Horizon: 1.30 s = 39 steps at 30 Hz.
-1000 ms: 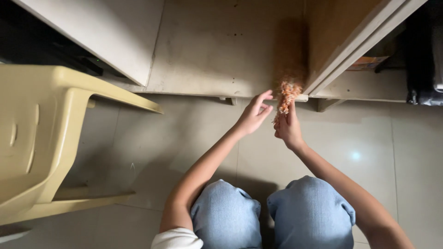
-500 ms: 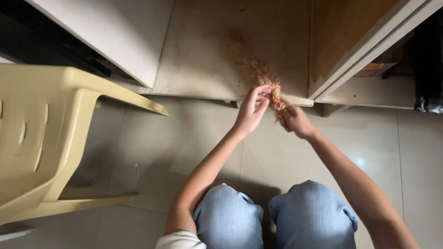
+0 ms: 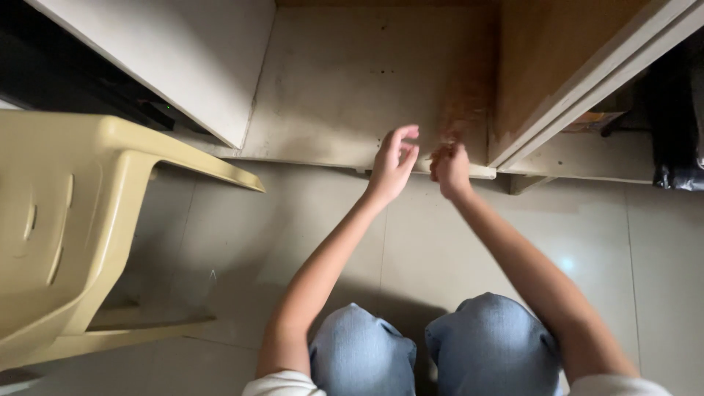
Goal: The person sits on the floor and uses a duster to clean the bottom shelf of a cabinet. They then stand up and organize a power cord on a desk next to a computer and a blue device.
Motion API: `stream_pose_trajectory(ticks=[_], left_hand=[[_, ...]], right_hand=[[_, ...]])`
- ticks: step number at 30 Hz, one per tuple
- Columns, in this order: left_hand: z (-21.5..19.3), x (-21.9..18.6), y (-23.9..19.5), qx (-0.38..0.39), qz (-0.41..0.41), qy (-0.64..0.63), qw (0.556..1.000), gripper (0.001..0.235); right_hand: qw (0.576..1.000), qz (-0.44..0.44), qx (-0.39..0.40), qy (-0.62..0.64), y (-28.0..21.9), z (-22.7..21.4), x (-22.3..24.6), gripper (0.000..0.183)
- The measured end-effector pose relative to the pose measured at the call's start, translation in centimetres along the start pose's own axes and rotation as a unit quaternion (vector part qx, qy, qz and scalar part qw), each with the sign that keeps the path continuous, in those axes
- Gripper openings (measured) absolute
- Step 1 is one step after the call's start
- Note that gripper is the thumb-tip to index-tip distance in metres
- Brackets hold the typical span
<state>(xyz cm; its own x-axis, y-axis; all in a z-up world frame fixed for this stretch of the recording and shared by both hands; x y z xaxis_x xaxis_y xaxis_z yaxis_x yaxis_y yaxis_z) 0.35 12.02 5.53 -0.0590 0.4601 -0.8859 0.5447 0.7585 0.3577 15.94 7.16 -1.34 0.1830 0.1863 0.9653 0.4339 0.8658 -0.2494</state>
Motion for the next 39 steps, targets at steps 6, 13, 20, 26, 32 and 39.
stream_pose_trajectory(ticks=[6, 13, 20, 26, 32, 39], left_hand=[[0.9, 3.9, 7.9, -0.066, 0.042, 0.133, 0.988, 0.033], [-0.6, 4.0, 7.5, -0.119, -0.016, 0.105, 0.987, 0.033], [-2.3, 7.3, 7.1, -0.065, -0.103, 0.125, 0.985, 0.037], [-2.8, 9.1, 7.1, -0.155, 0.007, 0.134, 0.979, 0.039], [-3.6, 9.0, 7.7, -0.144, -0.04, 0.076, 0.986, 0.037], [-7.0, 10.0, 7.8, -0.169, -0.096, 0.07, 0.978, 0.033]], right_hand=[[0.998, 0.013, 0.056, -0.022, 1.8, -0.8, 0.7, 0.025], [0.988, 0.087, 0.044, 0.118, 10.1, 0.8, -0.4, 0.026], [0.987, -0.025, -0.065, 0.143, 8.0, 6.0, 1.6, 0.021], [0.988, 0.001, 0.019, 0.151, 16.0, 3.2, -10.6, 0.018], [0.967, -0.017, -0.152, 0.203, 7.2, 5.3, -2.3, 0.023], [0.993, -0.064, -0.032, 0.092, 5.0, 10.8, 2.6, 0.033]])
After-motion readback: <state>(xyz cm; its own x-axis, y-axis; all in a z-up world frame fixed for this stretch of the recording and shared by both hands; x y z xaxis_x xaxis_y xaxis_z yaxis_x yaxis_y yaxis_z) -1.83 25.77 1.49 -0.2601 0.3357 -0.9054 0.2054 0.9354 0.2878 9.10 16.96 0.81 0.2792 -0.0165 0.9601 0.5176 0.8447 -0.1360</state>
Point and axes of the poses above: each hand's wrist, its own y-axis towards the middle knuckle, its own z-axis out of the palm, x = y × z, the point moved 3 cm from there along y, towards the middle knuckle, and after that the axes turned 3 degrees about z, right-handed, at the moved point
